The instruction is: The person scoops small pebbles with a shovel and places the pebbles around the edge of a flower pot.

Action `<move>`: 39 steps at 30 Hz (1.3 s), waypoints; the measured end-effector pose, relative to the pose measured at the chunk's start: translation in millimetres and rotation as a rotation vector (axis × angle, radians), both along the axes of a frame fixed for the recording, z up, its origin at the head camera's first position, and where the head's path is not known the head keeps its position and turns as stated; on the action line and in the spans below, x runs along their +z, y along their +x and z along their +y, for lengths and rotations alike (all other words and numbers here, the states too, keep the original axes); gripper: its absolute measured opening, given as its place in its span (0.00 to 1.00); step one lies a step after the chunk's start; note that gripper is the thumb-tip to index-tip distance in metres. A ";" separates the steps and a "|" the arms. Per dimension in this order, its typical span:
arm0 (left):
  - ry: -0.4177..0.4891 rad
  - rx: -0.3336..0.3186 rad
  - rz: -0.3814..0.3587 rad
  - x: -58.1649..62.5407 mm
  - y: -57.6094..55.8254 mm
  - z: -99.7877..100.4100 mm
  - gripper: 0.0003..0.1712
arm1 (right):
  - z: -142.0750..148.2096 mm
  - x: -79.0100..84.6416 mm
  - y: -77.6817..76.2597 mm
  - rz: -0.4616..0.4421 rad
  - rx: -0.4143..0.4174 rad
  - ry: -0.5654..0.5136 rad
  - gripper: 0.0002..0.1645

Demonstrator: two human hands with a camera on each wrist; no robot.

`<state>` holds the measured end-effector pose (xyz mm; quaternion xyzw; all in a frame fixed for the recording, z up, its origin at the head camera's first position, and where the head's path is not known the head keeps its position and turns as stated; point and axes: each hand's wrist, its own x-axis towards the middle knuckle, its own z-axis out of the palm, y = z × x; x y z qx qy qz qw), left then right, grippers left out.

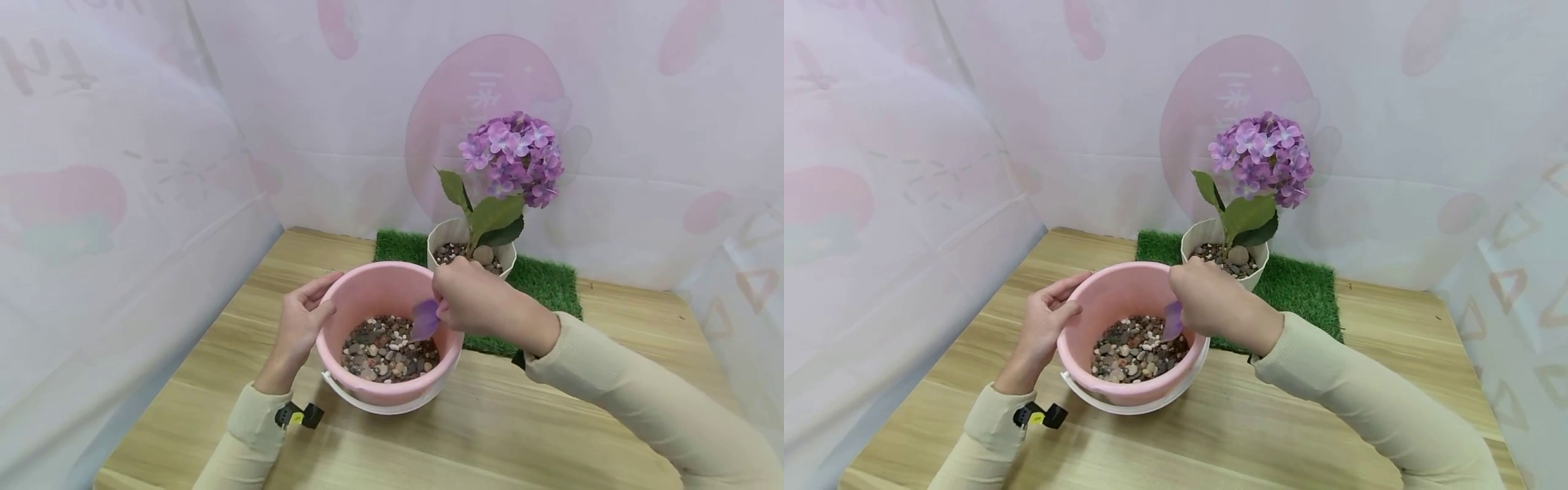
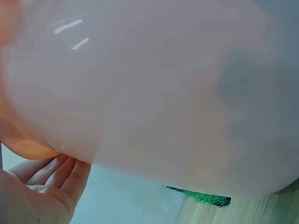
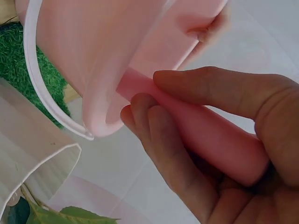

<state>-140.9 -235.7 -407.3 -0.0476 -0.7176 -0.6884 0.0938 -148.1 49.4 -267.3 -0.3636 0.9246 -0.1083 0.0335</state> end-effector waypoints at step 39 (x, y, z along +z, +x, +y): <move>-0.016 0.021 -0.008 1.1 1.1 2.9 0.30 | -30.4 -69.8 -16.3 -0.013 0.139 -0.159 0.03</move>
